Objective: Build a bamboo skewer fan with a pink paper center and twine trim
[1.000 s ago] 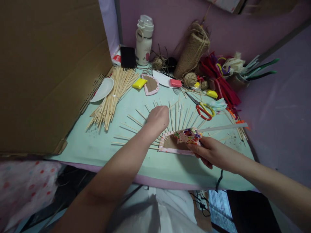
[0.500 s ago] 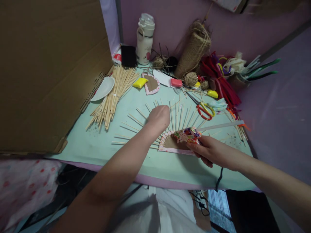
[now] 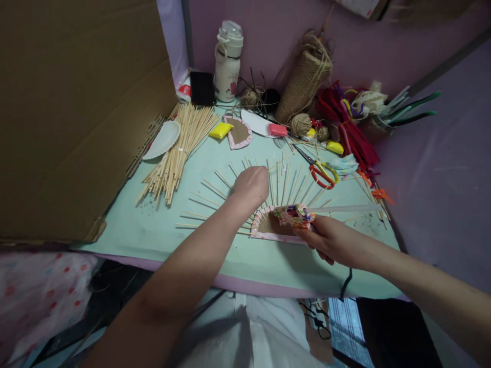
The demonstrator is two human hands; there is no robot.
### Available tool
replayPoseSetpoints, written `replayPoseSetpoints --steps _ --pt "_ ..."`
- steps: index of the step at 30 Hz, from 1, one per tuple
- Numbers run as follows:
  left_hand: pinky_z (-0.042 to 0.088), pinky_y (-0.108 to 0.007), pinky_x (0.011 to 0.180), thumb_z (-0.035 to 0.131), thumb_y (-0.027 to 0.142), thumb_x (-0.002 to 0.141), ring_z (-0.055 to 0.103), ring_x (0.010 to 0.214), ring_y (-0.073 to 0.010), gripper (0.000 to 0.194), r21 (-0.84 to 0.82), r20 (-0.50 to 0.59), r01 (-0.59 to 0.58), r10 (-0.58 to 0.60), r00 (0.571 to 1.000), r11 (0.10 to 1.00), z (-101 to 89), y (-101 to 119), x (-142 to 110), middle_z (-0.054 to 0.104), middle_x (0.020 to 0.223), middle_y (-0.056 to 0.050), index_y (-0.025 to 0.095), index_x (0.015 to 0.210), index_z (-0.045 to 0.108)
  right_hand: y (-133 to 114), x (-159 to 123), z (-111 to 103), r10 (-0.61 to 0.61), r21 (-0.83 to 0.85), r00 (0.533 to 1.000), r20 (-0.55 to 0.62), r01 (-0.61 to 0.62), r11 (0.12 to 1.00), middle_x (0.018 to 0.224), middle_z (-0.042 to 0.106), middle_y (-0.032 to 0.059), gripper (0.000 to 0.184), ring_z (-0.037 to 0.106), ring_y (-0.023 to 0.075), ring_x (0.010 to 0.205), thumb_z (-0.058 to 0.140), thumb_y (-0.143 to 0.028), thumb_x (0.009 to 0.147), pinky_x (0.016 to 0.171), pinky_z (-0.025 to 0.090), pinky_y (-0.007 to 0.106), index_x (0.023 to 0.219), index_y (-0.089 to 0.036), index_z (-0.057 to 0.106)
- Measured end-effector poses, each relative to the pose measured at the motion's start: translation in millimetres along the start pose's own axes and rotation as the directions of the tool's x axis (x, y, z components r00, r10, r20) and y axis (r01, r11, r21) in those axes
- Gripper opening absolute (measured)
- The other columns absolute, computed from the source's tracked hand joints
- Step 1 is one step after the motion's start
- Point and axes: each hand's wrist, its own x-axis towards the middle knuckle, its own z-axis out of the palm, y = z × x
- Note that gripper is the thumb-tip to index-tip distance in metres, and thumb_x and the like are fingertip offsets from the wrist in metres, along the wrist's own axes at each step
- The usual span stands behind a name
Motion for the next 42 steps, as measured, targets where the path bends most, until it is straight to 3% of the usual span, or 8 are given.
replayPoseSetpoints --steps 12,31,38,42 --pt "0.048 -0.031 0.075 0.052 0.012 0.083 0.066 0.091 -0.0246 0.024 0.025 0.025 0.014 -0.015 1.000 1.000 1.3 2 2 0.070 0.099 -0.016 0.012 0.099 0.069 3 -10 -3 -0.032 0.093 0.998 -0.059 0.037 0.995 0.057 0.046 -0.0053 0.032 0.046 0.0101 0.039 0.042 -0.054 0.085 0.038 0.035 0.022 0.080 -0.022 0.042" --pt "0.048 -0.031 0.075 0.052 0.013 0.082 0.066 0.091 -0.0250 0.023 0.021 0.049 0.022 -0.023 0.999 1.000 -0.4 2 0 0.070 0.098 -0.016 0.012 0.098 0.069 -4 -4 -3 0.002 0.076 1.000 0.019 -0.003 0.997 0.046 0.044 -0.0060 0.033 0.046 0.0118 0.039 0.045 -0.055 0.083 0.040 0.036 0.022 0.078 -0.022 0.041" --pt "0.048 -0.031 0.074 0.052 0.012 0.082 0.066 0.090 -0.0248 0.022 0.021 0.062 0.020 -0.022 0.998 1.000 -1.1 3 0 0.070 0.099 -0.017 0.012 0.096 0.070 -4 -7 -3 -0.016 0.096 1.000 -0.015 0.018 0.995 0.055 0.046 -0.0054 0.034 0.047 0.0111 0.040 0.044 -0.056 0.083 0.040 0.037 0.023 0.079 -0.022 0.043" --pt "0.048 -0.032 0.075 0.052 0.012 0.081 0.066 0.091 -0.0256 0.023 0.020 0.053 0.010 -0.011 0.999 1.000 1.8 1 1 0.070 0.099 -0.017 0.012 0.096 0.070 -4 -7 -2 -0.014 0.088 1.000 -0.006 0.014 0.996 0.050 0.044 -0.0064 0.032 0.046 0.0113 0.039 0.045 -0.054 0.083 0.040 0.036 0.023 0.078 -0.023 0.042"
